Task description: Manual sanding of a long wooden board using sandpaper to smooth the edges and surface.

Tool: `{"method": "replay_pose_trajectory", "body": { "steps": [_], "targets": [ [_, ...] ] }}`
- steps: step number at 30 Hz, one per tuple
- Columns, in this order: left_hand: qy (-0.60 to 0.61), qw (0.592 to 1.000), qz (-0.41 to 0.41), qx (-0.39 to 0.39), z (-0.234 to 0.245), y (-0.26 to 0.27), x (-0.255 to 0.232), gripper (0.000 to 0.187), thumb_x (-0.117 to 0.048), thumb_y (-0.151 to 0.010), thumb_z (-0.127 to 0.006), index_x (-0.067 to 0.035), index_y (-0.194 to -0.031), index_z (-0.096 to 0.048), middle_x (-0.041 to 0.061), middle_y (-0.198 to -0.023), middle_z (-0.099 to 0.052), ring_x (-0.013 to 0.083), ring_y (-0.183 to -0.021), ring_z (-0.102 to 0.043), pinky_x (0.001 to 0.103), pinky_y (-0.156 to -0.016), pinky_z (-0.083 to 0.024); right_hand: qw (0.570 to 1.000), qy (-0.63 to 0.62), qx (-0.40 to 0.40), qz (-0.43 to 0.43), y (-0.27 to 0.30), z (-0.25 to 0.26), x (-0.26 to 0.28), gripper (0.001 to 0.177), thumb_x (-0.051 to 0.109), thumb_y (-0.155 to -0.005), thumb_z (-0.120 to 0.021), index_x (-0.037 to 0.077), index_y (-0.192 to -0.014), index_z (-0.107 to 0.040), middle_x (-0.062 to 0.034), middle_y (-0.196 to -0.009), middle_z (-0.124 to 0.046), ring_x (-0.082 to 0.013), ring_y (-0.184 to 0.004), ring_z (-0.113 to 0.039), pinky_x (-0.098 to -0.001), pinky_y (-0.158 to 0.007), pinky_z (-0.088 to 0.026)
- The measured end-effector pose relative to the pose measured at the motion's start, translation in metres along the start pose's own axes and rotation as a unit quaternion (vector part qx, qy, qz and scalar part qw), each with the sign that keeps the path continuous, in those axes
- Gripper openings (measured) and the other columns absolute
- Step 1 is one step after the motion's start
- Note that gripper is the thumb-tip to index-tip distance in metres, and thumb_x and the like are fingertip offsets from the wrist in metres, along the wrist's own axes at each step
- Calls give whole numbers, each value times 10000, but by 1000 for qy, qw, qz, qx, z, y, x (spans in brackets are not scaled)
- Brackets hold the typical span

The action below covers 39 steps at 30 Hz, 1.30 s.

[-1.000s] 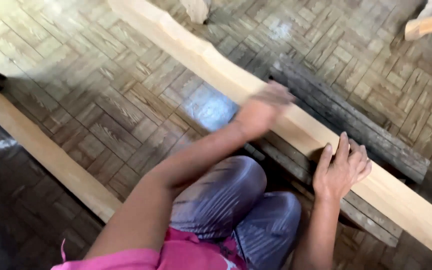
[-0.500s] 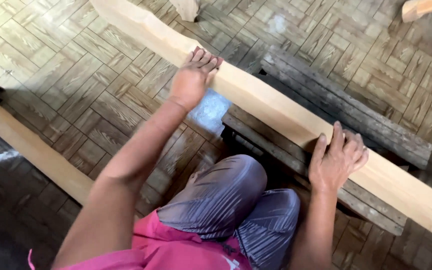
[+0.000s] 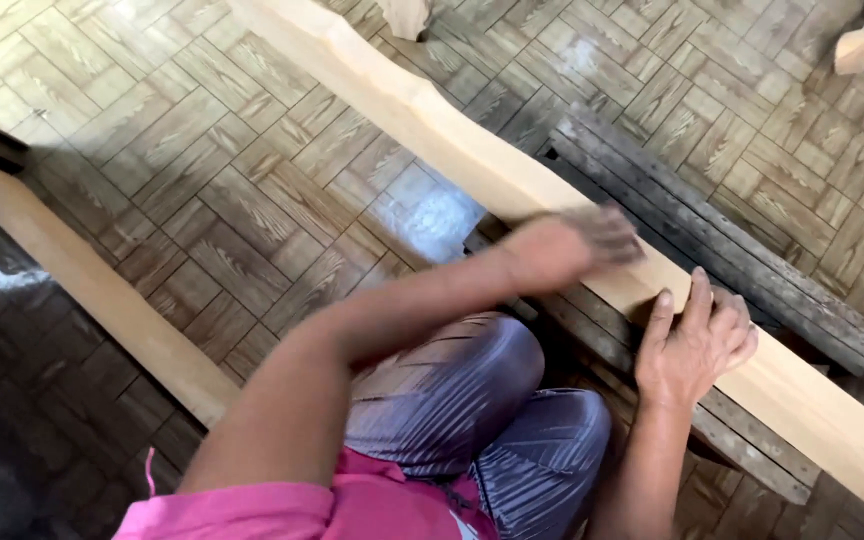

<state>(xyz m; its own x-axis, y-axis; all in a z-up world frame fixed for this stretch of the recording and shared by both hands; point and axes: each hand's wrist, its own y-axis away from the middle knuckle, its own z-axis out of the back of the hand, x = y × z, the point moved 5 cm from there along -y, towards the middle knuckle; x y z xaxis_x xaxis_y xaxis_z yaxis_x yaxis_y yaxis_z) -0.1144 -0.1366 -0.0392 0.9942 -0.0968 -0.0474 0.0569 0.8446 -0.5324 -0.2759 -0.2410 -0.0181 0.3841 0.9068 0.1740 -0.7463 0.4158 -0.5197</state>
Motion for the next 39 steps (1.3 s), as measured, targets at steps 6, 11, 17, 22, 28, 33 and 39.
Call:
{"method": "replay_pose_trajectory", "body": {
  "steps": [6, 11, 17, 22, 28, 33, 39],
  "targets": [
    [-3, 929, 351, 113, 126, 135, 131, 537, 18, -979, -508, -121, -1498, -527, 163, -1644, -295, 395, -1526, -259, 445, -1276, -163, 1000, -4, -18, 16, -1, 2, 3, 620, 494, -1177, -351, 18, -1463, -628, -226, -1281, -533, -432, -1299, -433, -642, -1077, -242],
    [-236, 903, 319, 165, 103, 139, 129, 465, -252, -1067, -488, -148, -1520, -511, 66, -1331, -599, 286, -1318, -476, 427, -1198, -330, 999, 8, -27, 27, 6, 5, 5, 567, 454, -1183, -409, 14, -1444, -654, -227, -1256, -553, -435, -1286, -458, -621, -1078, -255],
    [12, 928, 362, -86, 29, 98, 74, 417, -250, -1077, -432, -172, -1465, -566, 102, -1531, -536, 330, -1497, -407, 452, -1307, -152, 1000, 2, -18, 21, 2, 4, 6, 643, 515, -1191, -323, 19, -1442, -647, -232, -1252, -535, -429, -1293, -433, -635, -1068, -241],
    [3, 970, 242, -13, 74, 104, 82, 418, -361, -1093, -452, -242, -1481, -551, 50, -1533, -548, 332, -1478, -450, 495, -1278, -216, 999, -4, -21, 29, 1, 10, 10, 658, 523, -1187, -317, 8, -1440, -639, -212, -1230, -520, -410, -1261, -451, -612, -1057, -268],
    [-180, 933, 290, 118, 88, 151, 152, 469, -333, -1113, -398, -141, -1517, -539, 122, -1548, -526, 363, -1488, -374, 540, -1247, -113, 1000, -3, 1, 21, 2, 10, 10, 648, 508, -1180, -332, 0, -1463, -618, -262, -1263, -533, -442, -1275, -439, -617, -1038, -262],
    [-57, 904, 416, -78, 76, 99, 88, 523, 118, -891, -370, -137, -1247, -657, -12, -1051, -618, 261, -1181, -558, 420, -1154, -474, 998, 13, -44, 40, 1, 8, 10, 640, 501, -1203, -318, 8, -1415, -666, -217, -1213, -539, -410, -1231, -475, -599, -1042, -286],
    [-66, 966, 250, -22, 62, 101, 55, 405, -380, -1118, -455, -252, -1488, -558, 32, -1469, -624, 260, -1438, -514, 517, -1286, -21, 998, 6, -41, 53, 0, 11, 12, 646, 499, -1195, -337, -13, -1422, -660, -223, -1226, -547, -423, -1243, -482, -592, -1033, -306]
  ]
}}
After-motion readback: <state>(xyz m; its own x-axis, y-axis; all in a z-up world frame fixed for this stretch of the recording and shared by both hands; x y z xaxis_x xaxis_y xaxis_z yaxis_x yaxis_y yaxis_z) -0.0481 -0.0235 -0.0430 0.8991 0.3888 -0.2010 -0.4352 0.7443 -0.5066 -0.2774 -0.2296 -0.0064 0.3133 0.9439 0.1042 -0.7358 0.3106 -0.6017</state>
